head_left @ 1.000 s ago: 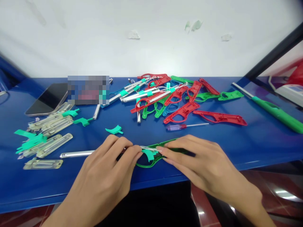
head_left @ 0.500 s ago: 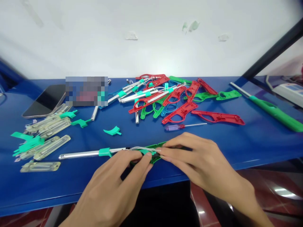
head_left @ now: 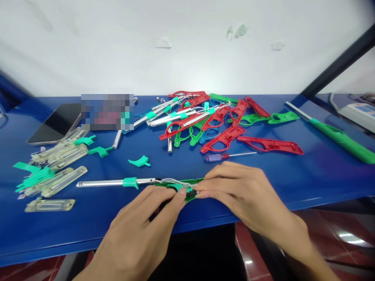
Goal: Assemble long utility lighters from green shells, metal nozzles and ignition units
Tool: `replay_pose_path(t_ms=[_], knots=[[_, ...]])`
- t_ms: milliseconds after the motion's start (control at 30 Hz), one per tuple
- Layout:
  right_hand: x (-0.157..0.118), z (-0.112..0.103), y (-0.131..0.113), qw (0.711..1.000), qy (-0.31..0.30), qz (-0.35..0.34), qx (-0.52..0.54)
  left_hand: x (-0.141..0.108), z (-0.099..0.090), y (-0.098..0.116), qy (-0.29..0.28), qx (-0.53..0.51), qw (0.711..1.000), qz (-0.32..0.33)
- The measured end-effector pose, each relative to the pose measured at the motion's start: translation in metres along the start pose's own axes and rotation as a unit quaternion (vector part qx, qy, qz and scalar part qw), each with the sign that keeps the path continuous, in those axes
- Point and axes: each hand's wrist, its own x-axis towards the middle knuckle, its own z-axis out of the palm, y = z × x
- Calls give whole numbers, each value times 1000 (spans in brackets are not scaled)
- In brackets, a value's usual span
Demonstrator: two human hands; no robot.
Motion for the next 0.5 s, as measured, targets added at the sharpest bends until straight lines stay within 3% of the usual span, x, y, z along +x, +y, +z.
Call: replay_pose_path(t_ms=[233, 500], knots=[[6, -2, -4, 997, 7, 63, 36, -10, 3, 2, -19, 10, 1000, 2], [17, -11, -11, 985, -48, 157, 51, -20, 4, -1, -68, 37, 997, 30]])
